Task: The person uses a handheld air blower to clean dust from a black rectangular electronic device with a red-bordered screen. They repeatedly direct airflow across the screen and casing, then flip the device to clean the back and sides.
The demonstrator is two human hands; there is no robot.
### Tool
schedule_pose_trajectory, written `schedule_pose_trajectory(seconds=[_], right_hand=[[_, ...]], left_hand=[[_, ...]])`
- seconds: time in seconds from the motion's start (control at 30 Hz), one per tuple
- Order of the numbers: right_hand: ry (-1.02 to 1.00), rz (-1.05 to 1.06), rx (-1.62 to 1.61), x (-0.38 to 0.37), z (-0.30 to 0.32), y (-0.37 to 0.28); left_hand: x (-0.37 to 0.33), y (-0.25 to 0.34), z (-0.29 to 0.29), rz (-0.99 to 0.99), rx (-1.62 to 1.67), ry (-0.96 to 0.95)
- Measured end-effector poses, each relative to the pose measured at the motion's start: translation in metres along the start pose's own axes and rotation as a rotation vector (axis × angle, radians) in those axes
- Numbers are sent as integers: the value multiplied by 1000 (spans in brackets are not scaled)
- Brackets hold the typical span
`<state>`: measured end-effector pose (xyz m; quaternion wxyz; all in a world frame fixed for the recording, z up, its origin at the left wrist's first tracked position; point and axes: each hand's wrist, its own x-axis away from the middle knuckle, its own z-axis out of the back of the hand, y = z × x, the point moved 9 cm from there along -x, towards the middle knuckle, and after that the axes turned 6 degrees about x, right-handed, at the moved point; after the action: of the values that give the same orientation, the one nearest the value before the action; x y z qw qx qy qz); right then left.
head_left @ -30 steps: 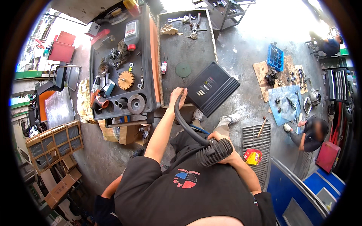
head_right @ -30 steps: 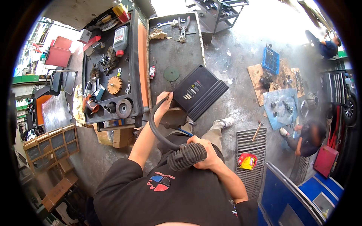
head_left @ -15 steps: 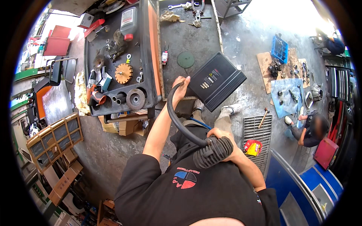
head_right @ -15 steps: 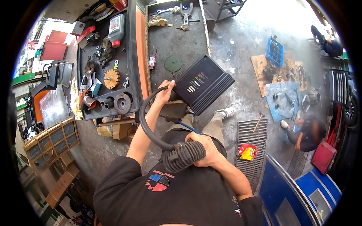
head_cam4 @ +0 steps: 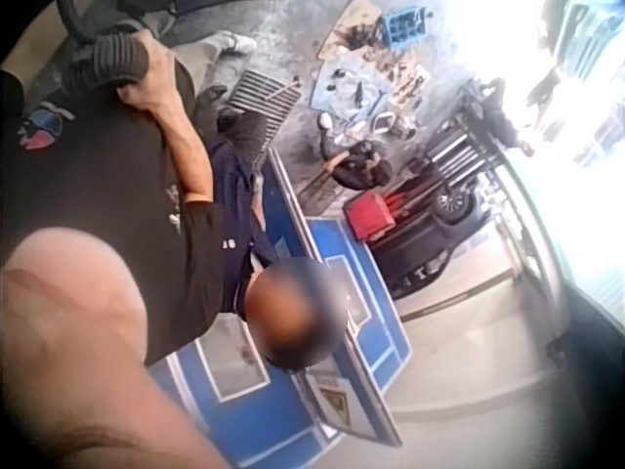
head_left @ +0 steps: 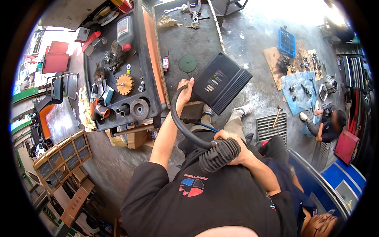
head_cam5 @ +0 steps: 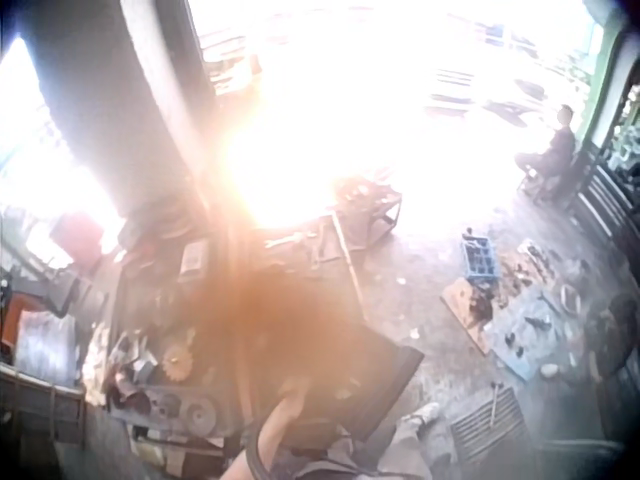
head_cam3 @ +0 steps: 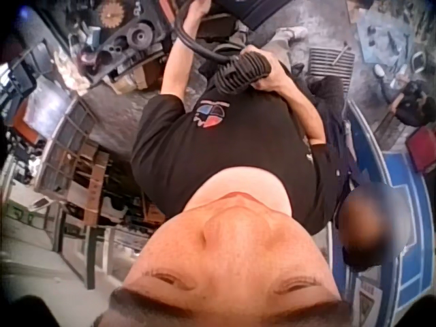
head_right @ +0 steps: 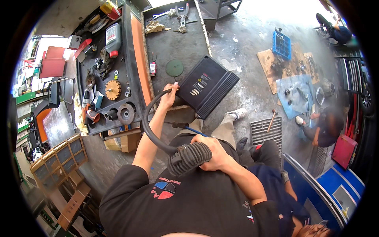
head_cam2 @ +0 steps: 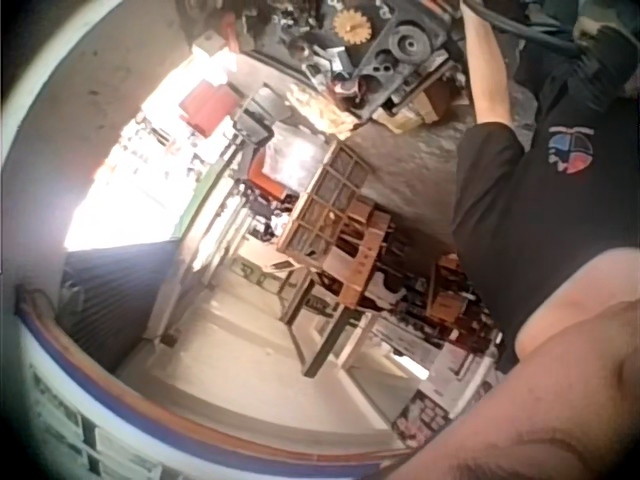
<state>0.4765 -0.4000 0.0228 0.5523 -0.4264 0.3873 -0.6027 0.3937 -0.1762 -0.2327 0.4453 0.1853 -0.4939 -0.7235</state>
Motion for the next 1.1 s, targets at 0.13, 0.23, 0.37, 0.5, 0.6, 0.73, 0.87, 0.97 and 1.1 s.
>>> schedule_pose_trajectory(seconds=[0.13,0.23,0.37,0.5,0.6,0.73,0.87,0.97,1.1], right_hand=[[4,-16,-44,2,2,1],[19,-15,-62,4,2,0],[43,1,-69,8,2,2],[59,0,-69,9,6,-2],[66,21,-86,12,6,-2],[75,26,-96,12,8,-8],[96,15,-108,12,12,-11],[129,51,-38,16,16,-10],[219,113,119,29,19,4]], left_hand=[[-2,2,-3,-21,-14,14],[-7,2,-7,-19,-58,5],[-10,7,-8,-55,-41,30],[-8,17,-4,-78,-26,19],[-2,18,2,-82,-6,32],[-3,18,3,-82,-38,35],[-18,36,-11,-88,-93,-21],[-35,44,-24,-73,-118,-49],[-58,54,-44,-81,-160,-121]])
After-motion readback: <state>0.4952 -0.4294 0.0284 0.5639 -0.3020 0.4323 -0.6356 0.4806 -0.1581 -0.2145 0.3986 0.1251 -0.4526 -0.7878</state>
